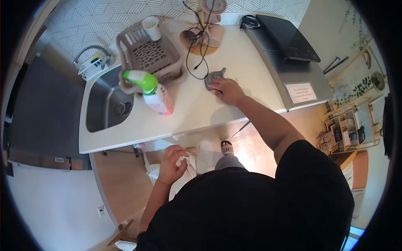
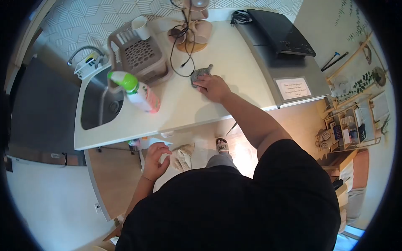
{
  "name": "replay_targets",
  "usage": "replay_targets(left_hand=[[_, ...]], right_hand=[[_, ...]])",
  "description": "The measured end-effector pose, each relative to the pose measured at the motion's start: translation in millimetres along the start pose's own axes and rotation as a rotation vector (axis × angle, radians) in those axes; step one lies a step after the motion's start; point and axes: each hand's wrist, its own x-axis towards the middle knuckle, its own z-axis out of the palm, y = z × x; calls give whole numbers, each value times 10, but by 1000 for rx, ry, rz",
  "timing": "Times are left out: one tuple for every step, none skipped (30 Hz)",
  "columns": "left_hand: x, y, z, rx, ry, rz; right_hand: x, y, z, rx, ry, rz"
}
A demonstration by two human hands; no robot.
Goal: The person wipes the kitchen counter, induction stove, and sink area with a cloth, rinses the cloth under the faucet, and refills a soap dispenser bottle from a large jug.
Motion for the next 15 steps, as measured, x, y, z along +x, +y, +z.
replay_targets(left_hand=[[-91,-22,-71,9,26,-7],[-171,-37,-119,10,37,-19],[-238,-58,-157,27,73,-51],[-295,-87,-191,45,109,-84],[-335,-122,-215,38,140,-115],[-369,-164,-234,43,153,-130],[-385,-213,-249,46,172,-143],[-393,-251,-275,50,190,-158],[-381,-278,-312,22,187,-172],[-377,-306,-343,29,205,-187],[-371,-337,-371,4,200,-203],[-381,-367,-404,-22,197,-219],[-393,-388,-452,-13,222,-235],[-405,-411,-512,-34,205,-261],[-423,-434,-574,-55,189,-289]], right_hand=[[-62,-158,25,11,17,-8],[-116,-287,63,21,33,-18],[-162,-400,91,22,23,-34],[-200,-503,118,42,21,-67],[-230,-603,143,64,19,-100],[-256,-692,168,69,10,-117],[-269,-763,185,91,9,-144],[-284,-836,200,113,6,-171],[-296,-886,217,118,-4,-192],[-289,-929,228,147,2,-229],[-272,-980,253,176,7,-268],[-274,-1044,303,180,0,-294],[-280,-1115,349,205,-4,-360],[-259,-1184,389,232,-6,-425],[-222,-1290,397,239,-15,-455]])
